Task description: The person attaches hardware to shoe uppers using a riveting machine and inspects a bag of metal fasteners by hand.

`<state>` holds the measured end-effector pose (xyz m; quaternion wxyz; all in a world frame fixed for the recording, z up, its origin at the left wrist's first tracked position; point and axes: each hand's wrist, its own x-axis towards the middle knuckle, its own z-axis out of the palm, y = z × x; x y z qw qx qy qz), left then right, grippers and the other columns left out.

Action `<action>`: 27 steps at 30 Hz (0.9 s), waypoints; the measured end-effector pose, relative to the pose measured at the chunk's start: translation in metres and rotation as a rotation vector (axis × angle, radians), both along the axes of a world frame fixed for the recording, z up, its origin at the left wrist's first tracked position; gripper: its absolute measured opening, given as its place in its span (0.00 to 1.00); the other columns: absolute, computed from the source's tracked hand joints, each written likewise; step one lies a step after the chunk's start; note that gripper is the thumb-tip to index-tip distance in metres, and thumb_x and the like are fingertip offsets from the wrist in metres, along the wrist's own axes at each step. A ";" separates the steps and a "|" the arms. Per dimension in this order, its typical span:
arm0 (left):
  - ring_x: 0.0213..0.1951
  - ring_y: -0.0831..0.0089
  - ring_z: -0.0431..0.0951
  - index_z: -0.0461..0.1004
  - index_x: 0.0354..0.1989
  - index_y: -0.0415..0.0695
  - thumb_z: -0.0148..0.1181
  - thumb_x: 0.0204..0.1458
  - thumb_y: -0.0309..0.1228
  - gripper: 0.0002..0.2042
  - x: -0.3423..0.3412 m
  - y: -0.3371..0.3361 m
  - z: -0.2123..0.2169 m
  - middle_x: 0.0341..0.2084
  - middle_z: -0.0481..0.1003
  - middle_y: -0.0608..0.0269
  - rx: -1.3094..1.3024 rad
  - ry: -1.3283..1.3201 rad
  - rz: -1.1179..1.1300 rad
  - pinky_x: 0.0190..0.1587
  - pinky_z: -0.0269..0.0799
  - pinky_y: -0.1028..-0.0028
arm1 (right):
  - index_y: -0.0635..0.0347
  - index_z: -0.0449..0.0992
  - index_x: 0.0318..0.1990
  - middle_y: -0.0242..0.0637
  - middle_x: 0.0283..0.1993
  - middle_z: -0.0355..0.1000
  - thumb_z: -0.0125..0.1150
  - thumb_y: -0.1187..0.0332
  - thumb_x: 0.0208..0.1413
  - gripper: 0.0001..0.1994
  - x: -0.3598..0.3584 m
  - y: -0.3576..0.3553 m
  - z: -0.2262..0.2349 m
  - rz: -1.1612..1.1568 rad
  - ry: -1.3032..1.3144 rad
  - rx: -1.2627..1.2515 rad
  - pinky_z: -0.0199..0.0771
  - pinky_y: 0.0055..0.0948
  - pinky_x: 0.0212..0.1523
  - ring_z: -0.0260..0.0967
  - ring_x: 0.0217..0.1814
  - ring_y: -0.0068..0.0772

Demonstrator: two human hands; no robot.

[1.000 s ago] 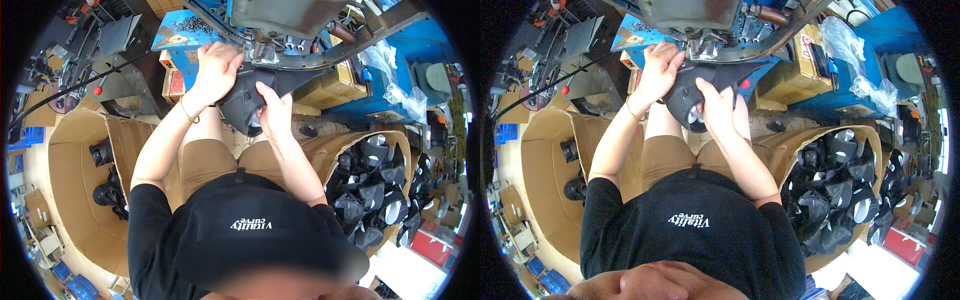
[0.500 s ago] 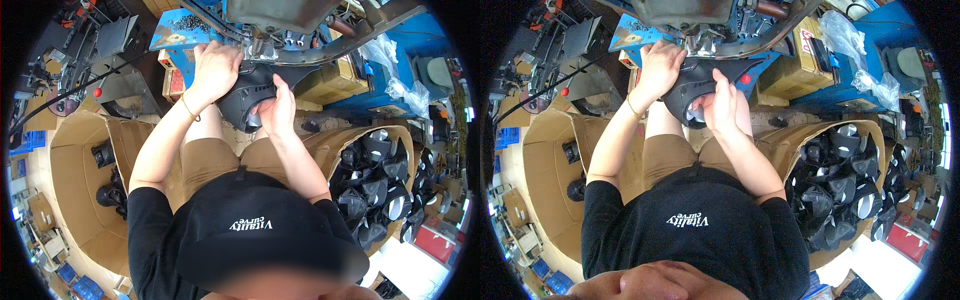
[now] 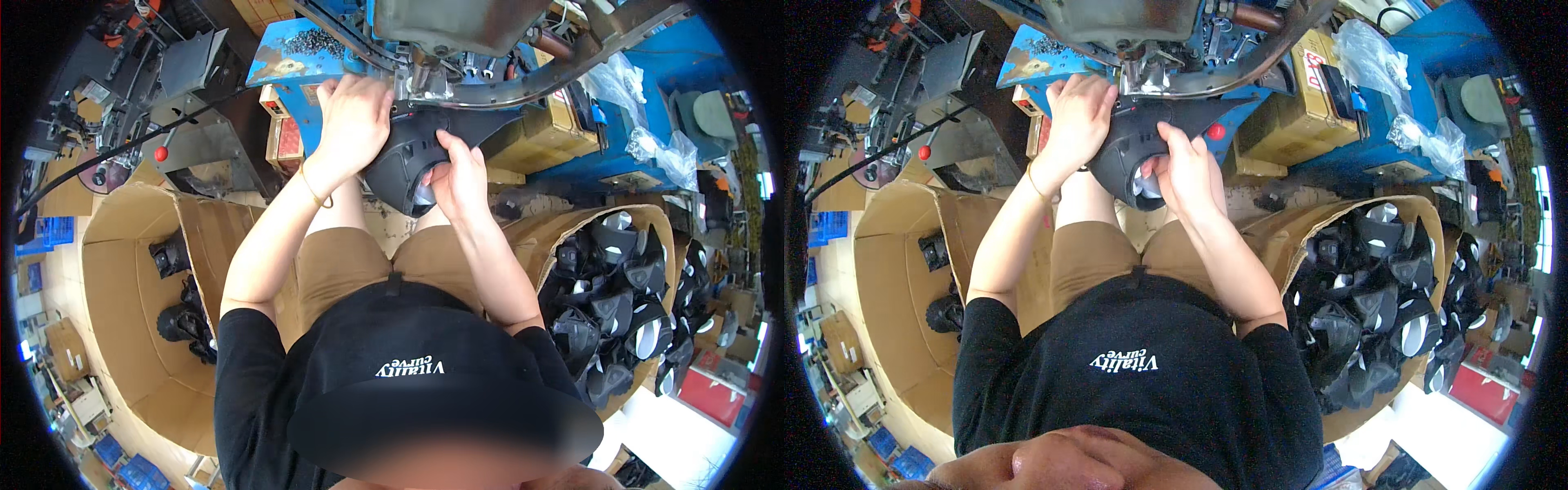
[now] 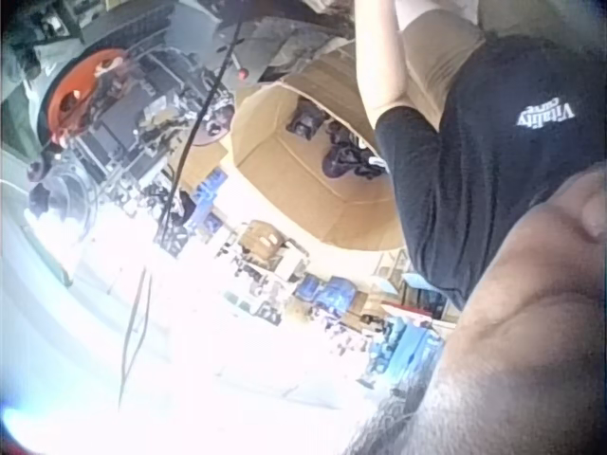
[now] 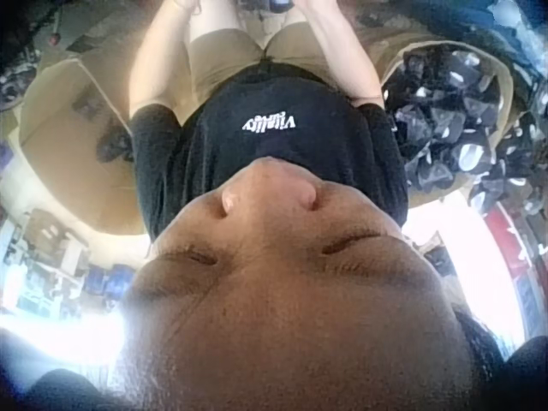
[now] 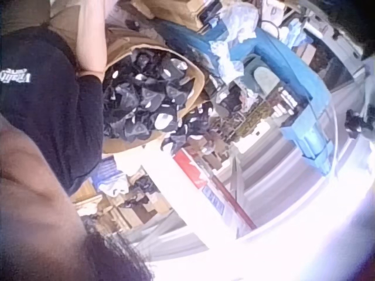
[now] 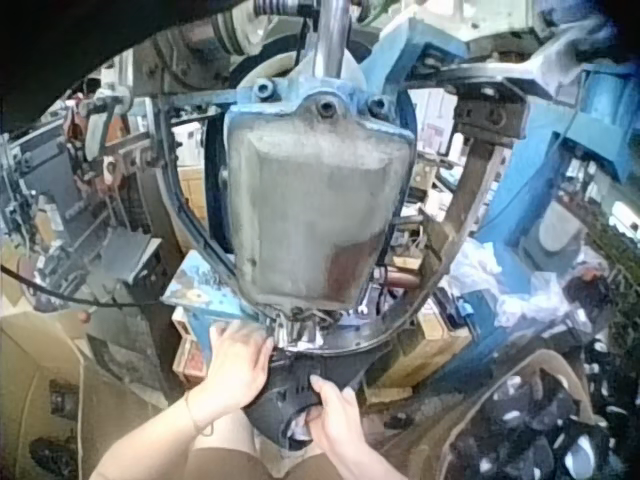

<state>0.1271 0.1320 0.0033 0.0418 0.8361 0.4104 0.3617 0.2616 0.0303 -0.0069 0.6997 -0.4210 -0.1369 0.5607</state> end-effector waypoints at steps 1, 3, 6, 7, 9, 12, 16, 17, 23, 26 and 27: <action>0.38 0.61 0.71 0.76 0.26 0.42 0.52 0.56 0.34 0.11 -0.003 -0.002 -0.002 0.26 0.75 0.59 0.013 0.006 -0.027 0.48 0.55 0.62 | 0.61 0.70 0.42 0.38 0.35 0.74 0.55 0.71 0.56 0.08 0.000 0.000 -0.002 0.021 0.003 0.023 0.66 0.28 0.14 0.72 0.22 0.30; 0.38 0.61 0.72 0.76 0.26 0.42 0.52 0.56 0.34 0.11 -0.005 0.003 0.000 0.27 0.75 0.58 0.029 0.012 -0.051 0.48 0.55 0.62 | 0.62 0.71 0.43 0.37 0.35 0.75 0.55 0.71 0.57 0.08 0.002 0.004 -0.002 0.040 0.001 0.057 0.66 0.27 0.14 0.72 0.22 0.29; 0.35 0.60 0.71 0.75 0.25 0.42 0.54 0.54 0.33 0.10 -0.001 0.003 0.012 0.23 0.73 0.60 -0.182 -0.065 -0.098 0.49 0.54 0.60 | 0.64 0.71 0.45 0.37 0.39 0.75 0.54 0.73 0.57 0.09 0.010 0.006 -0.004 0.092 -0.028 0.085 0.74 0.28 0.25 0.75 0.31 0.31; 0.35 0.60 0.71 0.75 0.25 0.42 0.54 0.54 0.33 0.10 -0.003 -0.003 0.016 0.23 0.73 0.60 -0.184 -0.065 -0.087 0.49 0.54 0.60 | 0.64 0.71 0.45 0.37 0.39 0.75 0.54 0.73 0.57 0.09 0.005 0.002 0.002 0.102 -0.026 0.083 0.74 0.28 0.25 0.75 0.31 0.31; 0.33 0.61 0.71 0.74 0.20 0.43 0.58 0.50 0.32 0.09 -0.006 -0.017 0.020 0.20 0.72 0.60 -0.072 -0.112 -0.099 0.46 0.55 0.60 | 0.66 0.70 0.48 0.38 0.43 0.74 0.53 0.74 0.57 0.12 -0.007 -0.015 0.017 0.003 -0.020 0.121 0.76 0.32 0.43 0.74 0.43 0.33; 0.35 0.64 0.70 0.74 0.23 0.44 0.60 0.50 0.33 0.08 -0.022 -0.045 0.030 0.23 0.72 0.63 -0.137 0.068 -0.219 0.49 0.54 0.61 | 0.64 0.66 0.54 0.38 0.51 0.69 0.51 0.73 0.59 0.16 -0.017 -0.046 -0.002 0.106 -0.288 0.092 0.70 0.33 0.51 0.69 0.51 0.32; 0.36 0.65 0.70 0.74 0.22 0.44 0.62 0.46 0.32 0.07 -0.032 -0.057 0.019 0.23 0.71 0.63 -0.280 0.044 -0.270 0.52 0.54 0.61 | 0.63 0.69 0.52 0.38 0.50 0.70 0.51 0.63 0.61 0.16 -0.008 -0.061 -0.003 0.147 -0.329 0.147 0.78 0.31 0.38 0.72 0.47 0.32; 0.35 0.65 0.69 0.72 0.22 0.43 0.64 0.45 0.30 0.07 -0.035 -0.059 0.018 0.23 0.70 0.64 -0.279 -0.002 -0.350 0.51 0.52 0.62 | 0.64 0.70 0.51 0.38 0.48 0.71 0.51 0.61 0.61 0.17 0.001 -0.064 0.004 0.131 0.000 0.066 0.79 0.31 0.33 0.74 0.45 0.32; 0.36 0.66 0.69 0.71 0.22 0.44 0.63 0.46 0.31 0.08 -0.017 -0.045 0.019 0.22 0.68 0.66 -0.043 -0.006 -0.413 0.51 0.52 0.62 | 0.70 0.70 0.48 0.45 0.41 0.75 0.55 0.71 0.54 0.15 0.056 -0.058 0.005 0.258 -0.200 -0.067 0.76 0.29 0.18 0.76 0.31 0.36; 0.37 0.69 0.70 0.71 0.22 0.46 0.61 0.50 0.33 0.08 -0.015 -0.010 0.020 0.23 0.70 0.68 -0.191 -0.119 -0.403 0.53 0.51 0.63 | 0.75 0.70 0.44 0.50 0.38 0.74 0.55 0.73 0.55 0.13 0.038 -0.035 0.020 0.133 -0.175 0.093 0.78 0.35 0.22 0.74 0.26 0.42; 0.38 0.70 0.70 0.72 0.23 0.45 0.60 0.51 0.34 0.09 -0.016 -0.001 0.020 0.24 0.71 0.69 -0.282 -0.106 -0.386 0.54 0.49 0.63 | 0.76 0.71 0.42 0.49 0.35 0.75 0.55 0.72 0.56 0.12 0.037 -0.028 0.015 0.115 -0.191 0.093 0.76 0.34 0.23 0.73 0.26 0.41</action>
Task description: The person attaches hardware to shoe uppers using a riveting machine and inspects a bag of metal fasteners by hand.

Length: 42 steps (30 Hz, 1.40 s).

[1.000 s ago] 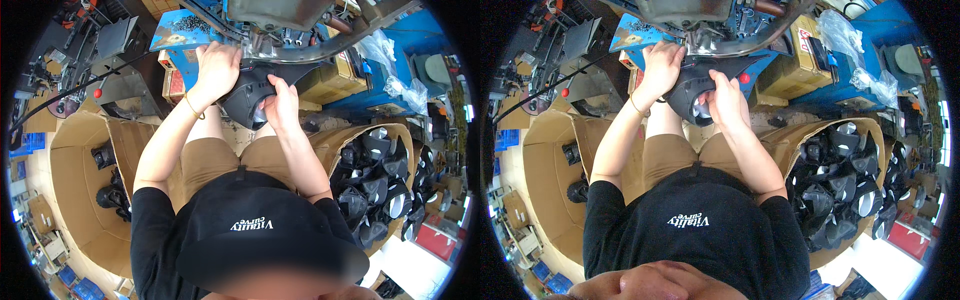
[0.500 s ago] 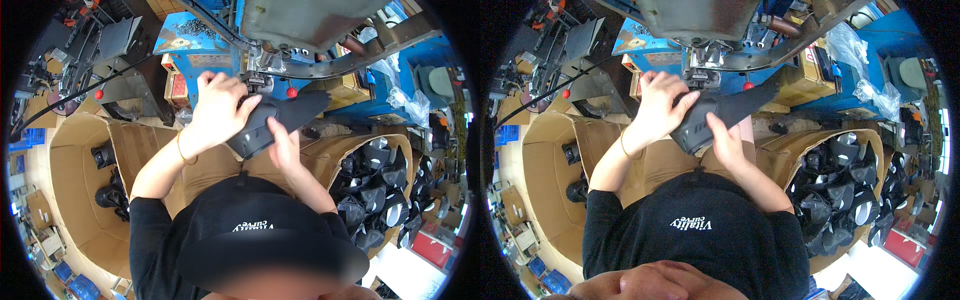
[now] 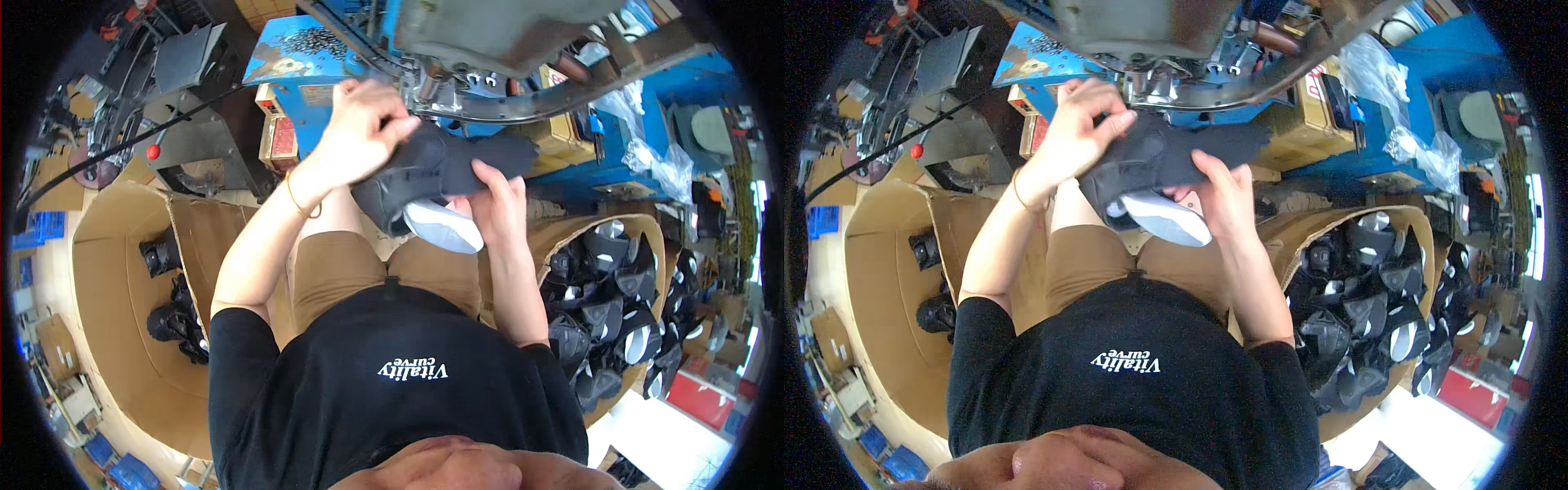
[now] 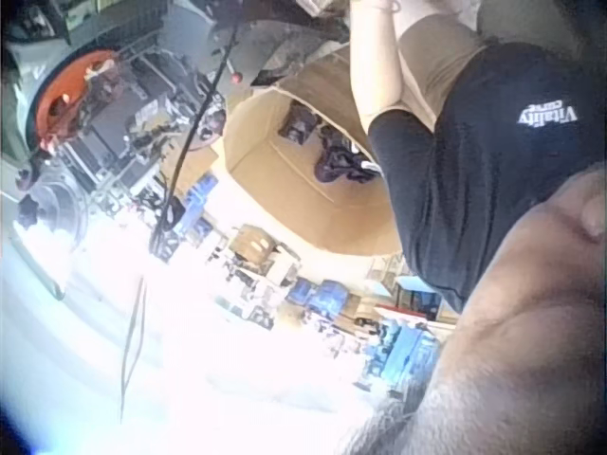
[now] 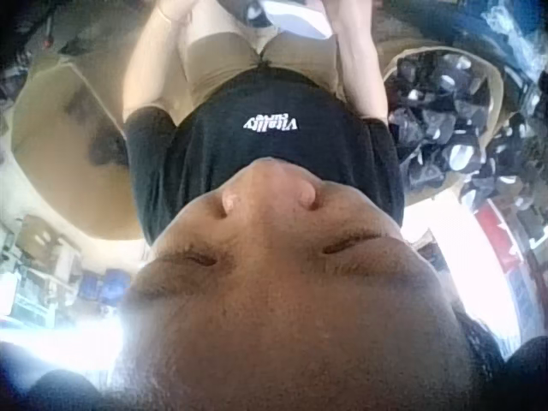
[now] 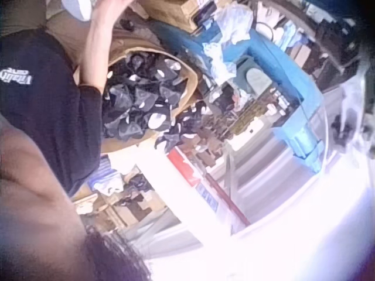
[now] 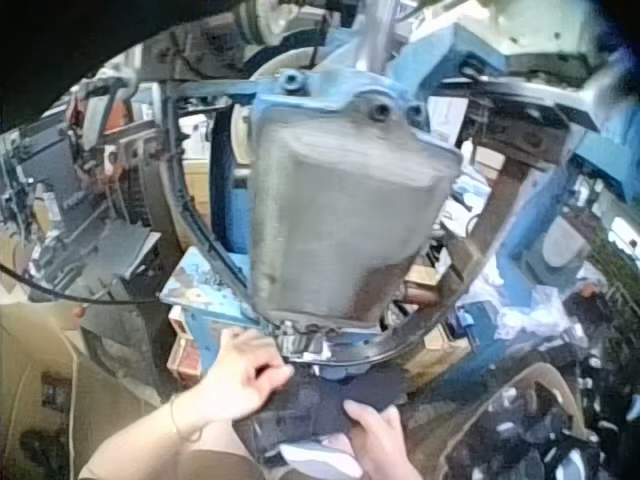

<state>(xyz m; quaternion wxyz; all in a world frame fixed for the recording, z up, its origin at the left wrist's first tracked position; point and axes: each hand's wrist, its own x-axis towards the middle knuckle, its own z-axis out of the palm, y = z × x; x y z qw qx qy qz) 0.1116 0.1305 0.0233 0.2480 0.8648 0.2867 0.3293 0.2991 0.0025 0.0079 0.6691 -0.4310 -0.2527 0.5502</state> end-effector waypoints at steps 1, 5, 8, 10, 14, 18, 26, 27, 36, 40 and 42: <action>0.38 0.71 0.69 0.72 0.23 0.46 0.60 0.52 0.34 0.09 -0.003 0.008 -0.007 0.24 0.71 0.69 -0.025 -0.016 0.013 0.54 0.49 0.63 | 0.76 0.71 0.41 0.49 0.34 0.75 0.54 0.72 0.57 0.12 -0.004 0.007 -0.002 0.026 -0.015 0.018 0.75 0.32 0.23 0.74 0.26 0.41; 0.37 0.67 0.69 0.75 0.23 0.44 0.60 0.52 0.37 0.11 0.001 0.029 -0.020 0.23 0.71 0.63 -0.116 -0.036 0.053 0.54 0.51 0.64 | 0.76 0.70 0.42 0.51 0.32 0.75 0.53 0.74 0.58 0.10 -0.007 0.026 -0.007 0.048 0.018 0.088 0.75 0.31 0.26 0.74 0.27 0.41; 0.38 0.64 0.68 0.76 0.24 0.43 0.58 0.54 0.40 0.13 -0.003 0.034 -0.024 0.24 0.73 0.60 -0.231 0.012 0.043 0.54 0.52 0.64 | 0.77 0.69 0.43 0.51 0.32 0.74 0.52 0.74 0.58 0.11 -0.010 0.023 -0.010 0.071 0.018 0.043 0.75 0.31 0.26 0.74 0.26 0.42; 0.38 0.62 0.69 0.76 0.25 0.42 0.59 0.53 0.41 0.14 -0.007 0.032 -0.024 0.26 0.74 0.56 -0.387 0.059 0.034 0.52 0.54 0.63 | 0.77 0.68 0.43 0.52 0.32 0.74 0.52 0.74 0.58 0.11 -0.013 0.019 -0.012 0.087 0.015 -0.042 0.76 0.32 0.25 0.74 0.25 0.44; 0.38 0.60 0.69 0.77 0.25 0.42 0.60 0.52 0.42 0.15 -0.005 0.027 -0.028 0.27 0.74 0.52 -0.284 0.071 0.125 0.51 0.55 0.62 | 0.76 0.67 0.45 0.52 0.33 0.74 0.52 0.74 0.58 0.12 -0.013 0.025 -0.013 0.056 0.117 0.040 0.77 0.34 0.24 0.74 0.24 0.44; 0.37 0.59 0.69 0.76 0.25 0.42 0.60 0.52 0.43 0.15 -0.007 0.028 -0.030 0.26 0.73 0.51 -0.342 0.033 0.125 0.51 0.54 0.63 | 0.76 0.67 0.45 0.52 0.33 0.74 0.51 0.75 0.58 0.11 -0.015 0.023 -0.012 0.071 0.111 0.050 0.78 0.34 0.25 0.74 0.25 0.44; 0.37 0.62 0.69 0.75 0.25 0.42 0.58 0.54 0.41 0.14 -0.005 0.021 -0.026 0.26 0.73 0.56 -0.223 0.033 0.147 0.54 0.50 0.63 | 0.77 0.71 0.42 0.50 0.33 0.74 0.52 0.74 0.59 0.10 -0.011 0.024 -0.014 0.078 0.100 0.040 0.78 0.34 0.27 0.75 0.27 0.43; 0.38 0.63 0.69 0.75 0.25 0.42 0.58 0.54 0.41 0.14 -0.006 0.019 -0.026 0.26 0.73 0.58 -0.211 0.029 0.139 0.54 0.50 0.63 | 0.77 0.71 0.42 0.50 0.33 0.74 0.52 0.74 0.59 0.10 -0.011 0.023 -0.013 0.082 0.100 0.041 0.78 0.34 0.27 0.75 0.27 0.43; 0.37 0.68 0.68 0.75 0.30 0.42 0.67 0.46 0.34 0.10 -0.024 -0.042 0.003 0.27 0.71 0.64 -0.258 0.148 -0.177 0.51 0.53 0.68 | 0.64 0.67 0.53 0.33 0.48 0.68 0.56 0.77 0.57 0.16 -0.024 -0.039 -0.027 0.214 -0.405 0.105 0.66 0.27 0.51 0.65 0.50 0.24; 0.38 0.67 0.68 0.75 0.30 0.41 0.70 0.41 0.32 0.11 -0.026 -0.047 0.005 0.28 0.71 0.65 -0.210 0.144 -0.259 0.50 0.54 0.68 | 0.69 0.70 0.48 0.37 0.42 0.71 0.53 0.74 0.59 0.11 -0.026 -0.042 -0.033 0.100 -0.636 0.367 0.76 0.25 0.31 0.71 0.35 0.26; 0.39 0.66 0.69 0.75 0.30 0.41 0.70 0.41 0.32 0.12 -0.023 -0.047 0.005 0.29 0.72 0.65 -0.127 0.121 -0.241 0.50 0.54 0.67 | 0.69 0.69 0.49 0.38 0.43 0.72 0.52 0.71 0.60 0.12 -0.027 -0.042 -0.026 0.011 -0.155 0.204 0.77 0.24 0.30 0.72 0.37 0.27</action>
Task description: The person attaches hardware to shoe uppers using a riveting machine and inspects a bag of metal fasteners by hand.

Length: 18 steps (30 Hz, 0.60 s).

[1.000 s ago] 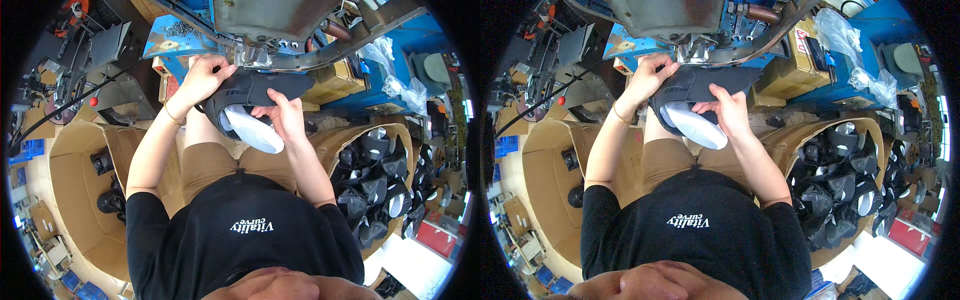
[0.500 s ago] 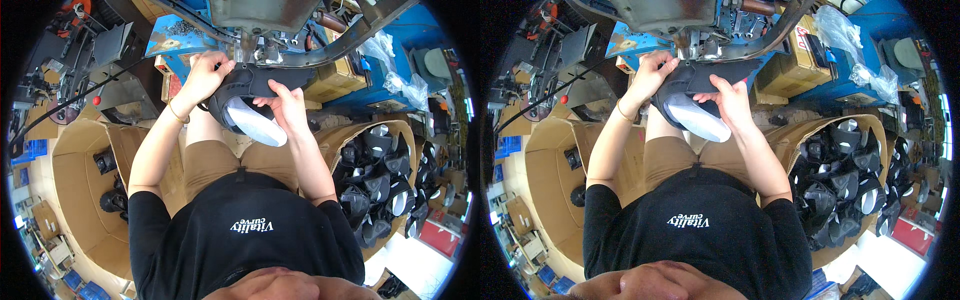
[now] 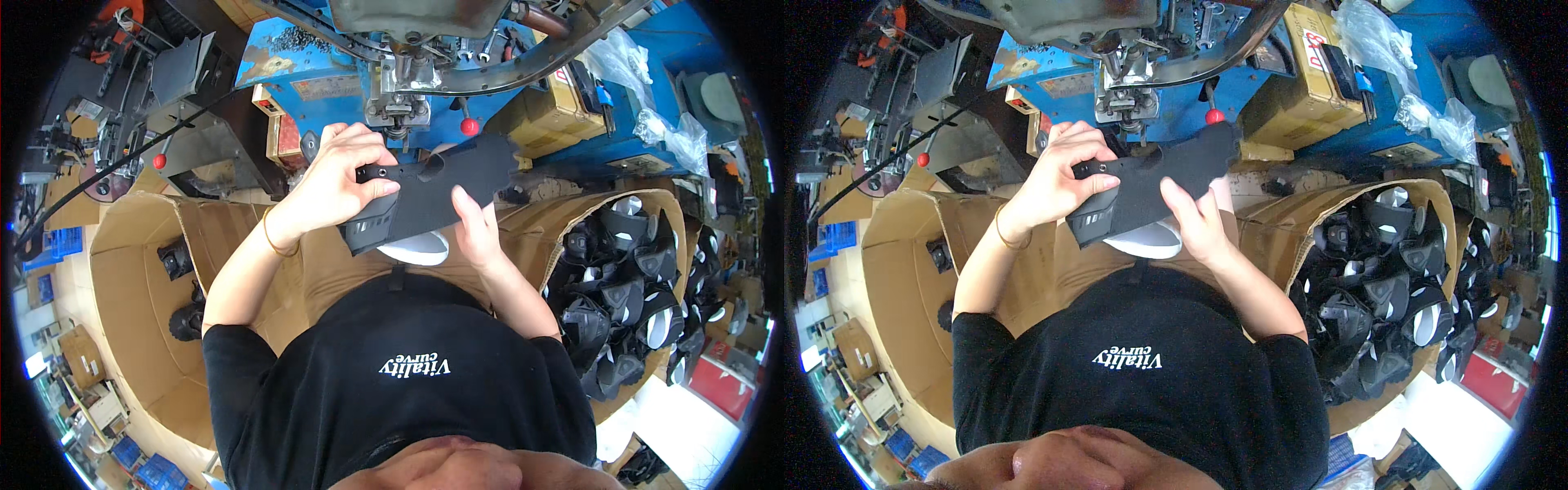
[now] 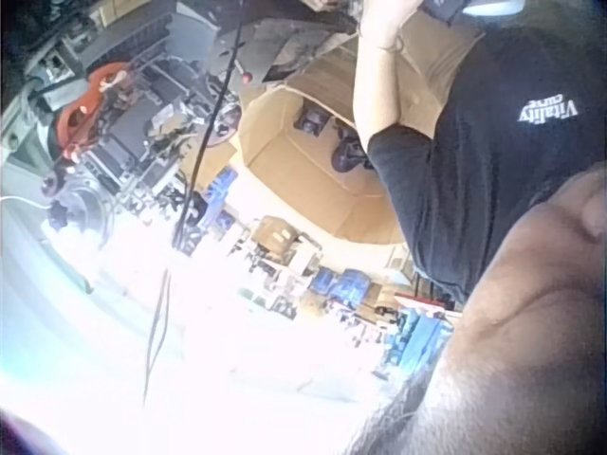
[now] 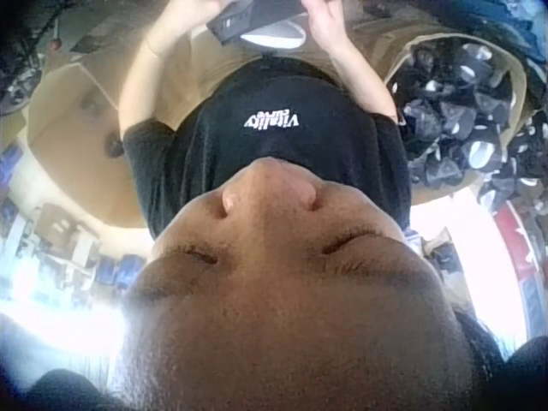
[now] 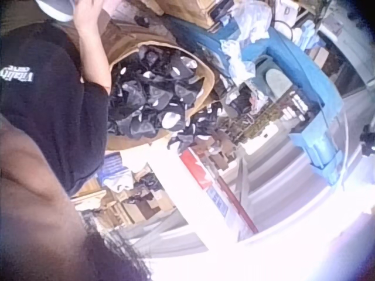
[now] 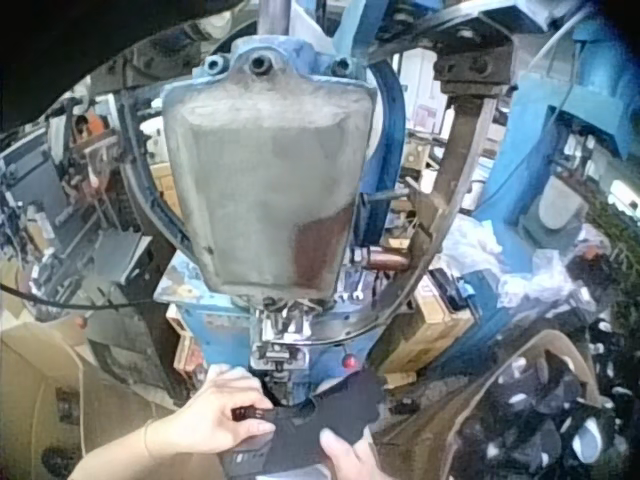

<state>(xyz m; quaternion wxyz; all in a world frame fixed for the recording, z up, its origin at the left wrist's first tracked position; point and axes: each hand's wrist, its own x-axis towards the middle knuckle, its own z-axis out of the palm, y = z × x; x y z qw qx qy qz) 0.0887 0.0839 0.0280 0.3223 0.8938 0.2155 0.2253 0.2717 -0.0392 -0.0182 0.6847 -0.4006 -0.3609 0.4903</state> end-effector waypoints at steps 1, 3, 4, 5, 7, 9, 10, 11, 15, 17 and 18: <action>0.40 0.66 0.69 0.75 0.30 0.41 0.70 0.40 0.32 0.12 -0.001 0.004 0.000 0.29 0.72 0.64 0.014 -0.019 0.015 0.51 0.55 0.67 | 0.71 0.69 0.49 0.43 0.43 0.73 0.51 0.69 0.61 0.14 -0.001 -0.001 0.013 0.087 0.046 -0.116 0.78 0.27 0.27 0.75 0.34 0.32; 0.42 0.65 0.70 0.76 0.32 0.41 0.71 0.39 0.33 0.14 -0.002 0.016 0.006 0.31 0.73 0.64 0.071 -0.043 0.059 0.55 0.54 0.66 | 0.72 0.69 0.48 0.45 0.41 0.74 0.51 0.70 0.61 0.14 0.009 0.013 0.014 0.149 -0.004 -0.148 0.78 0.28 0.25 0.76 0.31 0.34; 0.44 0.64 0.70 0.77 0.32 0.40 0.72 0.38 0.34 0.15 0.003 0.024 0.013 0.33 0.74 0.62 0.082 -0.018 0.101 0.56 0.55 0.65 | 0.74 0.69 0.47 0.47 0.39 0.74 0.50 0.70 0.61 0.13 0.015 0.020 0.015 0.199 -0.055 -0.188 0.79 0.29 0.24 0.76 0.27 0.37; 0.43 0.64 0.70 0.77 0.33 0.40 0.72 0.39 0.34 0.15 0.007 0.035 0.015 0.33 0.74 0.62 0.069 -0.016 0.132 0.54 0.57 0.66 | 0.75 0.67 0.48 0.50 0.37 0.74 0.49 0.71 0.60 0.14 0.006 0.030 0.029 0.059 0.031 -0.245 0.76 0.31 0.23 0.74 0.24 0.41; 0.38 0.64 0.73 0.77 0.33 0.40 0.73 0.39 0.34 0.16 0.016 0.061 0.014 0.29 0.75 0.61 0.009 -0.050 0.145 0.47 0.64 0.69 | 0.75 0.68 0.46 0.49 0.34 0.74 0.50 0.70 0.61 0.14 0.011 0.047 0.017 0.062 0.053 -0.178 0.76 0.32 0.23 0.74 0.24 0.41; 0.38 0.71 0.74 0.76 0.34 0.39 0.74 0.39 0.32 0.16 0.016 0.072 0.011 0.29 0.75 0.64 -0.128 -0.074 0.184 0.46 0.67 0.72 | 0.75 0.69 0.45 0.49 0.34 0.74 0.50 0.69 0.61 0.13 0.010 0.061 0.013 0.057 0.061 -0.122 0.75 0.32 0.23 0.74 0.24 0.42; 0.39 0.73 0.73 0.75 0.37 0.39 0.74 0.39 0.32 0.18 0.016 0.076 0.006 0.29 0.75 0.64 -0.251 -0.091 0.203 0.47 0.67 0.73 | 0.75 0.69 0.44 0.49 0.33 0.74 0.51 0.69 0.61 0.13 0.008 0.064 0.011 0.048 0.049 -0.141 0.75 0.32 0.23 0.74 0.24 0.43; 0.36 0.74 0.73 0.73 0.35 0.39 0.76 0.37 0.34 0.20 0.017 0.080 0.002 0.28 0.75 0.63 -0.204 -0.149 0.255 0.43 0.68 0.73 | 0.75 0.70 0.42 0.49 0.32 0.74 0.51 0.69 0.61 0.13 0.007 0.067 0.010 0.039 0.037 -0.160 0.74 0.31 0.23 0.74 0.24 0.44; 0.33 0.74 0.73 0.67 0.35 0.39 0.78 0.33 0.35 0.26 0.022 0.085 0.000 0.27 0.74 0.63 -0.160 -0.062 0.319 0.40 0.69 0.74 | 0.77 0.71 0.38 0.49 0.28 0.74 0.51 0.69 0.61 0.13 0.010 0.070 0.005 0.006 0.116 -0.193 0.73 0.31 0.22 0.74 0.22 0.44; 0.31 0.76 0.69 0.66 0.30 0.41 0.79 0.34 0.38 0.25 0.023 0.081 -0.002 0.26 0.72 0.66 -0.152 -0.025 0.347 0.36 0.67 0.76 | 0.77 0.71 0.38 0.49 0.27 0.74 0.51 0.69 0.60 0.13 0.007 0.066 0.009 0.017 0.138 -0.197 0.73 0.31 0.22 0.74 0.21 0.44; 0.31 0.76 0.69 0.66 0.30 0.41 0.79 0.34 0.38 0.25 0.022 0.083 -0.007 0.26 0.72 0.66 -0.153 -0.026 0.348 0.36 0.67 0.76 | 0.77 0.71 0.37 0.48 0.26 0.73 0.52 0.70 0.60 0.12 0.005 0.065 0.011 0.025 0.161 -0.199 0.73 0.30 0.22 0.74 0.21 0.44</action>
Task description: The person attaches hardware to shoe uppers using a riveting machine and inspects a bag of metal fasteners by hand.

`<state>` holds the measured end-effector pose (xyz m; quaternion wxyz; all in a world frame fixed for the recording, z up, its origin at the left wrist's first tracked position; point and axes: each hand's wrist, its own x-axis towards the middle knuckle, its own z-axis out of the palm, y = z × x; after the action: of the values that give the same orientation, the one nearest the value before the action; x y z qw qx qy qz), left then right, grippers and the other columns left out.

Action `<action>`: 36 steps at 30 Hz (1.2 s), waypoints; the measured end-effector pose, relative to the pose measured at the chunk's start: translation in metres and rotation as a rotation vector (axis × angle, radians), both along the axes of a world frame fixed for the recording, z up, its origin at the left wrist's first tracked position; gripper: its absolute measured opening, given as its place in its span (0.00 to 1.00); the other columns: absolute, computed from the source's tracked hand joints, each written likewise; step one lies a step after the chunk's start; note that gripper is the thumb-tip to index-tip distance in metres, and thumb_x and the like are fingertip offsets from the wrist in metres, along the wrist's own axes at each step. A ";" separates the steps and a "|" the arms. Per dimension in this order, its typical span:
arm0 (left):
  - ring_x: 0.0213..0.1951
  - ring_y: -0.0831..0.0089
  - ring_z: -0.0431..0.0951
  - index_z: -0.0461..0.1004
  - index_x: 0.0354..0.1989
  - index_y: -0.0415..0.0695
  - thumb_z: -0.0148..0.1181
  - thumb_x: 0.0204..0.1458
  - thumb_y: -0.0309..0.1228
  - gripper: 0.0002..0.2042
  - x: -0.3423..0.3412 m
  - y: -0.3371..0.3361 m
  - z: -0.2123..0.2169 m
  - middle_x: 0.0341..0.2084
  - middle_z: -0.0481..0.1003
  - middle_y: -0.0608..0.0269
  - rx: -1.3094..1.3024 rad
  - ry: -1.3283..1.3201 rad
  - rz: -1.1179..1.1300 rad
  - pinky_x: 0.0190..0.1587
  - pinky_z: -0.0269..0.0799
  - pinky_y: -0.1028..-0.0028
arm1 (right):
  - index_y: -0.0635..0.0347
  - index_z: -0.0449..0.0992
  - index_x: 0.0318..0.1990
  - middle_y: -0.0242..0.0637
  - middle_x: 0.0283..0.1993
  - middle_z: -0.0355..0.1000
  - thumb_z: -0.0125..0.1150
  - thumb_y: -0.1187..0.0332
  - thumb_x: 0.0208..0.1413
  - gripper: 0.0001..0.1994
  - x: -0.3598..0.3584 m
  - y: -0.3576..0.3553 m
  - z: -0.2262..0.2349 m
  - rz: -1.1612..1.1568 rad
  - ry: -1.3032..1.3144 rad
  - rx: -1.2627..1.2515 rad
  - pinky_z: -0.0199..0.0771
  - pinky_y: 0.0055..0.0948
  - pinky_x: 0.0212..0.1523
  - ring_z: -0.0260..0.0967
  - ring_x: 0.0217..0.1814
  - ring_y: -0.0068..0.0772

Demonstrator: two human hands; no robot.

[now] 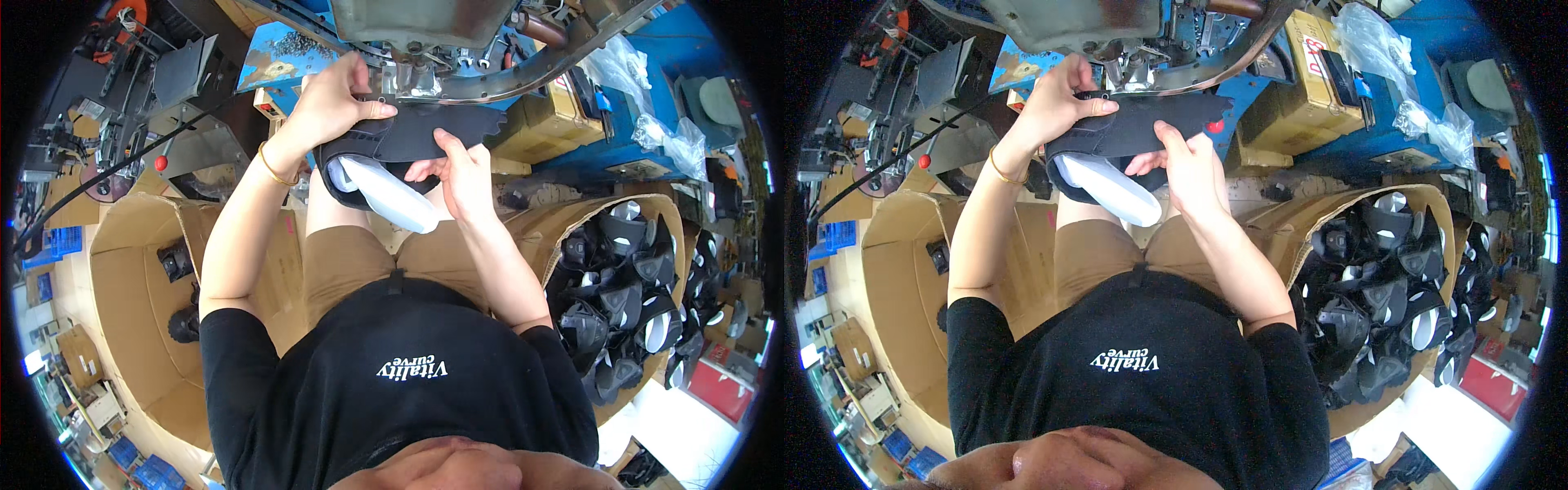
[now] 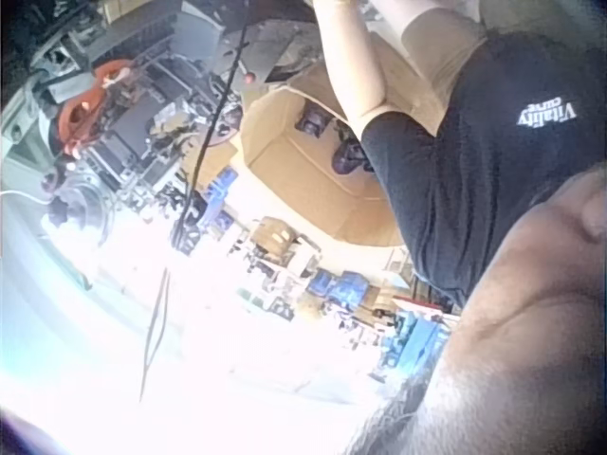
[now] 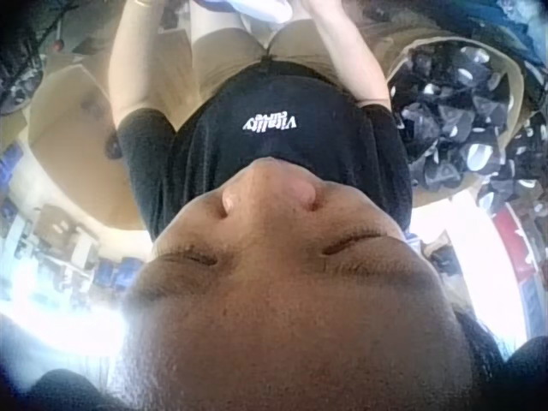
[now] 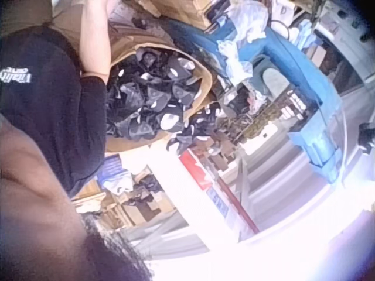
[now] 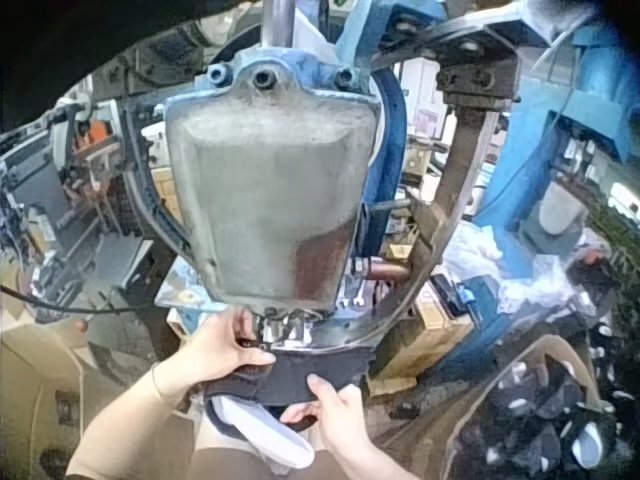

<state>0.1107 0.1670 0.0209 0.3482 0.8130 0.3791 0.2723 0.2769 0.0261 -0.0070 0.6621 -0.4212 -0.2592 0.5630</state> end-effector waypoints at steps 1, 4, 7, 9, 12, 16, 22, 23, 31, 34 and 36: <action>0.29 0.77 0.68 0.66 0.28 0.42 0.78 0.34 0.40 0.25 -0.002 0.004 -0.003 0.24 0.71 0.68 -0.076 0.067 0.048 0.34 0.66 0.76 | 0.77 0.71 0.37 0.48 0.26 0.73 0.52 0.70 0.60 0.12 -0.001 0.001 0.002 0.002 -0.001 0.001 0.73 0.30 0.22 0.74 0.21 0.44; 0.25 0.78 0.65 0.67 0.24 0.42 0.78 0.33 0.44 0.25 -0.004 0.014 -0.008 0.20 0.68 0.70 -0.181 0.117 0.079 0.29 0.63 0.77 | 0.76 0.66 0.30 0.50 0.24 0.70 0.53 0.70 0.59 0.13 -0.001 0.007 0.001 -0.025 0.006 -0.012 0.71 0.31 0.20 0.74 0.20 0.47; 0.23 0.78 0.64 0.67 0.22 0.42 0.78 0.32 0.47 0.26 -0.004 0.010 -0.011 0.18 0.67 0.70 -0.174 0.138 0.067 0.26 0.62 0.77 | 0.75 0.66 0.29 0.49 0.23 0.69 0.53 0.70 0.59 0.13 0.000 0.004 -0.009 -0.056 0.023 -0.049 0.71 0.31 0.19 0.73 0.18 0.48; 0.23 0.78 0.64 0.67 0.21 0.42 0.78 0.32 0.48 0.26 -0.002 0.009 -0.006 0.18 0.67 0.69 -0.122 0.214 0.084 0.26 0.62 0.77 | 0.75 0.71 0.36 0.47 0.26 0.73 0.51 0.70 0.60 0.11 0.003 0.002 -0.012 0.005 0.037 -0.036 0.72 0.30 0.21 0.74 0.20 0.44; 0.24 0.78 0.65 0.67 0.21 0.41 0.78 0.32 0.49 0.27 -0.002 0.010 -0.006 0.18 0.68 0.68 -0.164 0.188 0.076 0.26 0.62 0.76 | 0.74 0.71 0.37 0.47 0.27 0.73 0.51 0.70 0.60 0.11 0.002 0.003 -0.013 -0.010 0.027 -0.037 0.72 0.30 0.21 0.74 0.20 0.44; 0.24 0.77 0.65 0.67 0.21 0.41 0.78 0.31 0.49 0.27 -0.005 0.011 -0.009 0.18 0.67 0.68 -0.172 0.145 0.059 0.27 0.62 0.76 | 0.74 0.71 0.38 0.47 0.28 0.74 0.51 0.70 0.61 0.11 0.002 0.000 -0.006 0.015 -0.002 -0.041 0.72 0.29 0.21 0.74 0.20 0.43; 0.24 0.77 0.64 0.67 0.23 0.41 0.79 0.31 0.48 0.27 -0.002 0.010 -0.010 0.18 0.67 0.69 -0.159 0.134 0.094 0.27 0.62 0.76 | 0.77 0.66 0.32 0.50 0.24 0.69 0.54 0.69 0.59 0.14 0.002 0.003 -0.009 -0.035 0.011 -0.037 0.71 0.32 0.20 0.73 0.19 0.47; 0.24 0.77 0.65 0.67 0.24 0.41 0.79 0.31 0.47 0.27 -0.002 0.010 -0.009 0.19 0.67 0.69 -0.138 0.146 0.096 0.27 0.63 0.76 | 0.78 0.66 0.32 0.50 0.24 0.70 0.54 0.69 0.59 0.14 0.003 0.003 -0.009 -0.024 0.002 -0.035 0.71 0.31 0.21 0.74 0.20 0.46; 0.29 0.78 0.69 0.72 0.30 0.39 0.75 0.39 0.35 0.18 -0.012 -0.017 0.003 0.22 0.71 0.68 -0.166 -0.054 -0.010 0.33 0.66 0.77 | 0.74 0.72 0.38 0.47 0.29 0.74 0.51 0.70 0.61 0.11 -0.001 -0.015 -0.001 0.086 -0.121 0.074 0.71 0.31 0.22 0.73 0.22 0.39; 0.33 0.71 0.72 0.77 0.31 0.39 0.72 0.40 0.33 0.13 -0.032 -0.059 0.014 0.26 0.73 0.66 0.003 0.058 -0.182 0.41 0.66 0.73 | 0.73 0.69 0.43 0.45 0.29 0.74 0.50 0.72 0.62 0.10 -0.005 -0.051 -0.004 0.189 -0.362 0.098 0.74 0.30 0.24 0.73 0.23 0.37; 0.33 0.68 0.70 0.76 0.30 0.39 0.71 0.39 0.31 0.12 -0.040 -0.082 0.023 0.24 0.71 0.65 0.250 0.162 -0.308 0.44 0.62 0.70 | 0.73 0.70 0.42 0.42 0.31 0.74 0.51 0.72 0.62 0.10 -0.013 -0.074 -0.011 0.291 -0.232 0.082 0.76 0.25 0.28 0.74 0.25 0.30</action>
<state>0.0708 0.0852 0.0439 0.2504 0.9174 0.2404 0.1947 0.2642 -0.0477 -0.0176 0.5559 -0.4142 -0.4146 0.5895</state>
